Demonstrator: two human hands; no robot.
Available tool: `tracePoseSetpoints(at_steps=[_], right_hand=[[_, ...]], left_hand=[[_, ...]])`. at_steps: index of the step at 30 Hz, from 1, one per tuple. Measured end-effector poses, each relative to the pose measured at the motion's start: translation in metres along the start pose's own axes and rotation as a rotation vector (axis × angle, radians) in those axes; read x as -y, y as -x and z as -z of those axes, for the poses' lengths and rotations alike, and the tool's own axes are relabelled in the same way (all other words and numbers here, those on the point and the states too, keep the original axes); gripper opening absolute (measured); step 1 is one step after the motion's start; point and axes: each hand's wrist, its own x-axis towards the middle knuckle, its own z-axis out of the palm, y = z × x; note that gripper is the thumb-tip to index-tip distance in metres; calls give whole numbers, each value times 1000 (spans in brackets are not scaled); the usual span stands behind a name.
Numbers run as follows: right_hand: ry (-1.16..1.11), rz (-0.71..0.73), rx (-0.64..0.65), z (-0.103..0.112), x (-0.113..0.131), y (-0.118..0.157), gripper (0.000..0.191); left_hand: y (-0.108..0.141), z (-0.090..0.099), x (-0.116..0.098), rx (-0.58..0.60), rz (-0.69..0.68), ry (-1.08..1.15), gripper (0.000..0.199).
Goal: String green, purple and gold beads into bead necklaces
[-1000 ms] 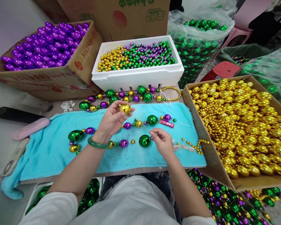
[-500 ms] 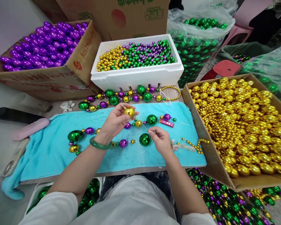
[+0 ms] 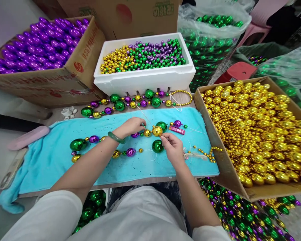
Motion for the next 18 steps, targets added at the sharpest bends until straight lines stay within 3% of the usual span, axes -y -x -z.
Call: tracePoseSetpoints(at_steps=[2, 4, 8, 10, 13, 18], right_hand=[[4, -5, -7, 2, -2, 1, 27], [25, -1, -9, 4, -3, 2, 27], [81, 5, 2, 8, -6, 5, 26], [92, 5, 3, 8, -6, 6, 26], [100, 12, 14, 6, -5, 8, 25], [123, 38, 30, 3, -1, 9, 24]], left_hand=[[1, 0, 0, -30, -4, 28, 14], [4, 6, 0, -89, 37, 263, 18], [18, 23, -3, -159, 124, 1257, 23], [26, 29, -6, -155, 126, 1529, 20], [33, 33, -10, -143, 125, 1663, 18], [36, 33, -12, -128, 91, 1699, 18]])
